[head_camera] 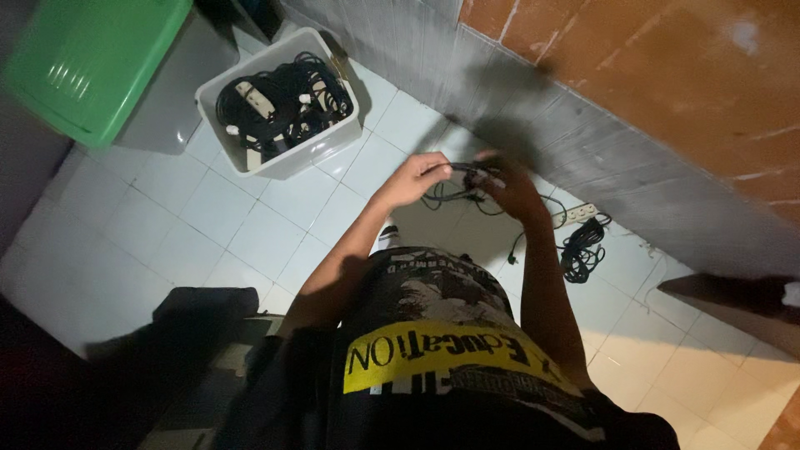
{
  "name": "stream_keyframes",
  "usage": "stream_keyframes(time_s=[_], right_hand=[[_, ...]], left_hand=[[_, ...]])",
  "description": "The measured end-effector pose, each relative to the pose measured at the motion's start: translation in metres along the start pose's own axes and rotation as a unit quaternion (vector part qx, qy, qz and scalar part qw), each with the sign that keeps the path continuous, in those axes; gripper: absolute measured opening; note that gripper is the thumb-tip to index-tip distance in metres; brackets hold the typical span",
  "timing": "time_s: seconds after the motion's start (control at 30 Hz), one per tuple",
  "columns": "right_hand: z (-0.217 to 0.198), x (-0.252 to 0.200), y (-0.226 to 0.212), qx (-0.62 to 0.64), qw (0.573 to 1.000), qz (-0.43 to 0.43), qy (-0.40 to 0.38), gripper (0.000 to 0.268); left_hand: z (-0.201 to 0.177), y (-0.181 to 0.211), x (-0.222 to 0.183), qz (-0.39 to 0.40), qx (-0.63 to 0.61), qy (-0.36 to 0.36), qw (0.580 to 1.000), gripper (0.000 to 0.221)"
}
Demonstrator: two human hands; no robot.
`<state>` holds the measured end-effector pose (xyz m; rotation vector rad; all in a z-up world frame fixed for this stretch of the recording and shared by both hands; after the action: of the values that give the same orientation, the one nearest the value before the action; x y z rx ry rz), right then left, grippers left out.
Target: The person organizes a bundle of cables and a power strip into a plastic storage bin.
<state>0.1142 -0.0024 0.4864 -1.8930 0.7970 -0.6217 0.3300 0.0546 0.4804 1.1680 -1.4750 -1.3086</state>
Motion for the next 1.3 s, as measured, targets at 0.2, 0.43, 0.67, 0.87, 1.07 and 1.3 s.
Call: stream_keyframes(time_s=[0.2, 0.43, 0.67, 0.87, 1.07, 1.3], right_hand=[[0.016, 0.007, 0.012, 0.023, 0.987, 0.146, -0.058, 0.037], [0.014, 0.003, 0.038, 0.547, 0.830, -0.048, 0.097, 0.024], [-0.004, 0.002, 0.034, 0.140, 0.978, 0.150, 0.035, 0.030], [-0.004, 0.004, 0.015, 0.042, 0.979, 0.197, 0.021, 0.027], [-0.033, -0.003, -0.006, 0.076, 0.988, 0.137, -0.006, 0.027], [-0.035, -0.005, -0.014, 0.072, 0.979, 0.189, 0.007, 0.030]], left_hand=[[0.006, 0.011, 0.008, 0.018, -0.067, -0.027, 0.997, 0.022], [-0.003, -0.008, -0.002, 0.065, -0.162, -0.021, 0.984, 0.033], [0.001, 0.013, 0.011, 0.017, 0.073, 0.019, 0.997, 0.033], [0.007, 0.041, 0.015, 0.055, 0.146, -0.017, 0.988, 0.035], [-0.022, 0.022, -0.001, -0.040, 0.033, -0.073, 0.996, 0.029], [-0.023, 0.006, -0.006, -0.012, -0.085, -0.023, 0.996, 0.023]])
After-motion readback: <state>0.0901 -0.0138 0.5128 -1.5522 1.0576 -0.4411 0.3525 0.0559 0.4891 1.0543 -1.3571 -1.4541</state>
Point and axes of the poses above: each hand's wrist, its own x-axis towards the middle knuckle, its own z-axis out of the palm, y = z × x, the point moved 5 cm from there along x, towards the middle knuckle
